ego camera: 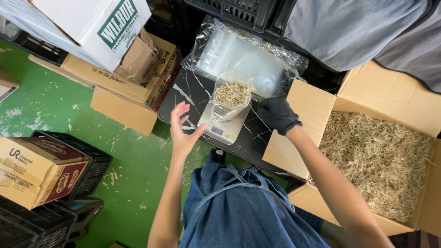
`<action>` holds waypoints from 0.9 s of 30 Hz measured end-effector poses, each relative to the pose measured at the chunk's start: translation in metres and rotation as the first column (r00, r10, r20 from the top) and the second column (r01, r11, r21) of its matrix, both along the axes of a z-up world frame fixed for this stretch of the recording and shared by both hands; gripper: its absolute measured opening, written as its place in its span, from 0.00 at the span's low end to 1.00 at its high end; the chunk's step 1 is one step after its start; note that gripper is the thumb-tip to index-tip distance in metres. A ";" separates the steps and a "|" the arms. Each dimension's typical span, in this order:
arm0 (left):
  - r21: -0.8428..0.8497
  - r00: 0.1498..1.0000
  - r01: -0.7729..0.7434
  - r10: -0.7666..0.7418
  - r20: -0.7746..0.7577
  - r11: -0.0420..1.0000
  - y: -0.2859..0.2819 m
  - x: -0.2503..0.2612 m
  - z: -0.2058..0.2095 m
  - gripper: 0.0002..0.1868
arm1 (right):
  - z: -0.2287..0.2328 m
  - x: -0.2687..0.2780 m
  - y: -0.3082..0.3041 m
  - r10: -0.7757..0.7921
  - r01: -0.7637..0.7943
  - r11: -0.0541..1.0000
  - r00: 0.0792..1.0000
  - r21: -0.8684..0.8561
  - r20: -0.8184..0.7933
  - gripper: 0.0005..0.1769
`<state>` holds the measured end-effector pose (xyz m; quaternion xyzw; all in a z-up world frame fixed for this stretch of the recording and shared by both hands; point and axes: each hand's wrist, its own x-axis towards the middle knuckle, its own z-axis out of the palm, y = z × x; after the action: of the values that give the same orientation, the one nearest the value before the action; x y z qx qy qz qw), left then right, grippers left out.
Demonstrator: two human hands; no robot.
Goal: Packaging dried herbs into small plastic bags and weighing them on a digital scale
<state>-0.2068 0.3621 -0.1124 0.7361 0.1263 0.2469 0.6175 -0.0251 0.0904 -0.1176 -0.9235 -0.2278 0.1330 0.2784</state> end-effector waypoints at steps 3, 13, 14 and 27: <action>-0.028 0.998 -0.008 0.006 -0.056 1.000 0.001 -0.005 -0.003 0.46 | -0.034 -0.001 0.011 0.276 -0.253 0.958 0.940 -0.132 0.202 0.07; -0.042 0.999 0.021 -0.022 -0.045 0.999 -0.008 -0.001 -0.012 0.42 | -0.114 -0.007 0.035 0.356 -0.300 0.934 0.830 -0.194 0.431 0.10; -0.037 0.999 0.019 -0.020 -0.038 0.999 -0.007 0.001 -0.010 0.41 | -0.115 -0.007 0.037 0.353 -0.295 0.935 0.805 -0.195 0.476 0.10; -0.071 0.999 0.002 0.000 0.038 0.997 -0.002 0.007 -0.005 0.38 | 0.010 0.042 0.026 -0.473 0.521 0.399 0.822 0.754 -0.317 0.16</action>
<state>-0.1999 0.3597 -0.1170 0.7088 0.1227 0.2560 0.6458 0.0165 0.1166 -0.1072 -0.7083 0.0300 -0.0526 0.7033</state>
